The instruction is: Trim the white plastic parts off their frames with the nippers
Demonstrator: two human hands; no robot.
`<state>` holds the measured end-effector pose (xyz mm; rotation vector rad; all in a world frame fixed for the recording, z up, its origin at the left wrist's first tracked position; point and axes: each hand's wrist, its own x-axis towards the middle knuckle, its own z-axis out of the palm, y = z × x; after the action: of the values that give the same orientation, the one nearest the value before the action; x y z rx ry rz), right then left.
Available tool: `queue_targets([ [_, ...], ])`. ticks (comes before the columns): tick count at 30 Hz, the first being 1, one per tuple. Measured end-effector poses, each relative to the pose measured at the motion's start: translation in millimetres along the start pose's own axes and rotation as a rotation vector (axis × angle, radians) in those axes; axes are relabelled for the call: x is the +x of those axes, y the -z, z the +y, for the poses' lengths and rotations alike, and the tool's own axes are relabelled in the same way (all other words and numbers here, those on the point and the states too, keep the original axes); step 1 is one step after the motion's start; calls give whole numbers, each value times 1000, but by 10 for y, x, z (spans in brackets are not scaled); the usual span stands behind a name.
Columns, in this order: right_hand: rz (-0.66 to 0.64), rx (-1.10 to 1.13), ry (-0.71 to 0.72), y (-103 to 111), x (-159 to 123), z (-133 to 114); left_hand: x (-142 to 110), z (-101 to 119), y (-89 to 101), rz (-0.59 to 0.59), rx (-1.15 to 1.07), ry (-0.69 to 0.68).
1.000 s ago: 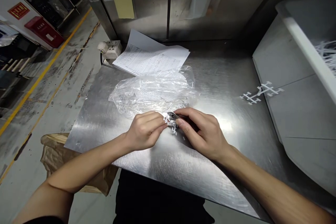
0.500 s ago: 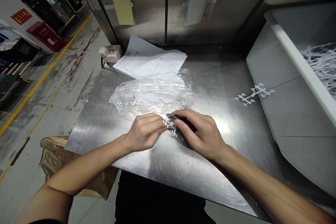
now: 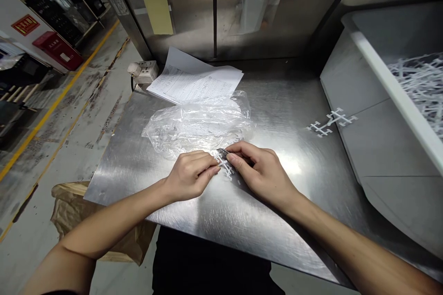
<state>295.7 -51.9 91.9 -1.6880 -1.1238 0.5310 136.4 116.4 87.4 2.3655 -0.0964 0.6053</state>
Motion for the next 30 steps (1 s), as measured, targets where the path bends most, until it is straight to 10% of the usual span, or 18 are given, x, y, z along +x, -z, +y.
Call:
queue_targets([
  [30,-32,30,190,15,-52,-75,-30,-3,-26,7,107,-87],
])
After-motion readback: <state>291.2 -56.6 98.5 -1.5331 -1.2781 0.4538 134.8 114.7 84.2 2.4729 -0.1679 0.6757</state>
